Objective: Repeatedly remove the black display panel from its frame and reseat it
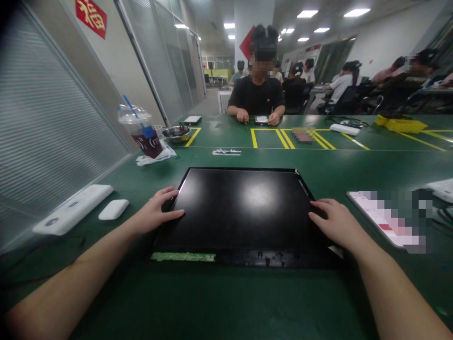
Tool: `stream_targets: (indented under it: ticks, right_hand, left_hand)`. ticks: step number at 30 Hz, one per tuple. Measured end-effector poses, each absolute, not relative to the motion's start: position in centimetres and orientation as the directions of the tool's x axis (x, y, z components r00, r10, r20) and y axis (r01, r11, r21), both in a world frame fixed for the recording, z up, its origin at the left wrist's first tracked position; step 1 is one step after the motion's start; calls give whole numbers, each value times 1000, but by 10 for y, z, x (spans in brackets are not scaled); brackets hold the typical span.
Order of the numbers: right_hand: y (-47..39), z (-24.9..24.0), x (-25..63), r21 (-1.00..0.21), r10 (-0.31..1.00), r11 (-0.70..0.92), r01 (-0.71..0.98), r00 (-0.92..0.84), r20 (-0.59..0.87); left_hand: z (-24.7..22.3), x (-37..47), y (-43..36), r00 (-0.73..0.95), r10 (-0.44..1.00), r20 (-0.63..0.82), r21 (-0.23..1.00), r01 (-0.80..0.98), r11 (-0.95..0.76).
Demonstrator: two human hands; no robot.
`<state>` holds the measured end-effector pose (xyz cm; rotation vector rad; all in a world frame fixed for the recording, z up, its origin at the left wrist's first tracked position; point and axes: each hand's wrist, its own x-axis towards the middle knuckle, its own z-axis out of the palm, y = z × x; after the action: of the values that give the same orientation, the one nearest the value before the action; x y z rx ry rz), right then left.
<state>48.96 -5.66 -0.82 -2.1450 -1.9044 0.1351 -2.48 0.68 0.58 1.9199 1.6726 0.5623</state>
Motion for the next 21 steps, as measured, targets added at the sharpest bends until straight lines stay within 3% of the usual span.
stream_targets:
  ticks: [21]
  right_hand:
    - [-54,-4,482,-132,988,-129,983,138,65]
  left_hand:
    - [5,-23,6,190,982,-10,553,819,-152]
